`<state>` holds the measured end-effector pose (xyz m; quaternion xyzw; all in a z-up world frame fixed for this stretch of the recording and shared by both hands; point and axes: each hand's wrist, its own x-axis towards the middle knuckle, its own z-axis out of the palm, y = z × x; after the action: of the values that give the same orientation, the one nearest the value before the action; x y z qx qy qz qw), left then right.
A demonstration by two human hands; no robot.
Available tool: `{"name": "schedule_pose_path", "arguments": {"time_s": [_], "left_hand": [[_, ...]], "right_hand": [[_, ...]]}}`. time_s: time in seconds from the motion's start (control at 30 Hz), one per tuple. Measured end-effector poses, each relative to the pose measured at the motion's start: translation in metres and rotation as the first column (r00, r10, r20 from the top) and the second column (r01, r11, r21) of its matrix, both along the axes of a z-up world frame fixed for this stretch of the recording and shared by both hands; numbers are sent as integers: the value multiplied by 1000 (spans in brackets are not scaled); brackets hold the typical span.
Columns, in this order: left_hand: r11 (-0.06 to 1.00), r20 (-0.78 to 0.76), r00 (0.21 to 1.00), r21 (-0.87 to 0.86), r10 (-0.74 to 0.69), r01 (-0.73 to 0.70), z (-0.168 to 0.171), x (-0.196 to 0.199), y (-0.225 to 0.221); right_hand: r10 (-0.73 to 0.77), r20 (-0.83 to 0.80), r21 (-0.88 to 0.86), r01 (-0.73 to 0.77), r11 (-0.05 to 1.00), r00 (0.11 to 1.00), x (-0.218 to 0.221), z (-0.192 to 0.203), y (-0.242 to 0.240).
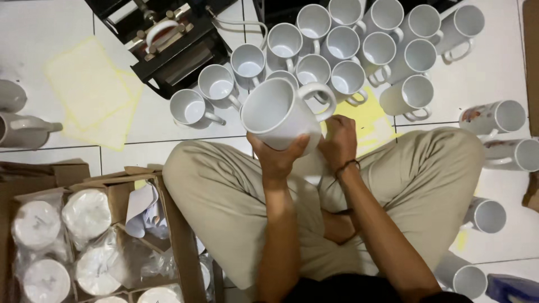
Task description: The person prepares mugs for a heat press by applying transfer papers with adhesive, then placing the mugs into the heat press machines and removing the transfer papers after the printing process is complete.
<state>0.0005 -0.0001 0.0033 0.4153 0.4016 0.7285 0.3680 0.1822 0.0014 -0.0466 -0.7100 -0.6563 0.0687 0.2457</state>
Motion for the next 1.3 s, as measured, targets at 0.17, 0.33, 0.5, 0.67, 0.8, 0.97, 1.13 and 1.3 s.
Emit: {"name": "schedule_pose_path", "arguments": {"time_s": [0.17,0.33,0.5,0.67,0.8,0.97,1.13,1.3], "left_hand": [[999,50,998,11,-45,45,19,-1,8],[999,36,999,-9,-32,32,7,3,6],[999,23,999,-44,-27,28,10,3,5],[997,-7,1000,-71,-14,14,-9,5,6],[994,45,999,-101,-25,29,-19,5,1],[987,-91,990,109,-107,116,-65,0,-19],[837,746,384,451,-544,309,140,33,-27],[636,370,529,572,-764,519,206,-21,-46]], "right_hand": [[-23,-77,-63,19,998,997,-11,-3,5],[-34,82,49,31,998,996,4,-36,8],[-61,203,148,31,989,977,6,-53,8],[-45,43,16,44,999,998,1,-34,9],[-104,-152,-291,56,955,983,18,2,13],[52,-703,-154,-223,963,709,34,120,1],[294,-730,-38,-466,884,617,18,300,-11],[616,-696,141,-771,621,369,-22,396,-9]]}}
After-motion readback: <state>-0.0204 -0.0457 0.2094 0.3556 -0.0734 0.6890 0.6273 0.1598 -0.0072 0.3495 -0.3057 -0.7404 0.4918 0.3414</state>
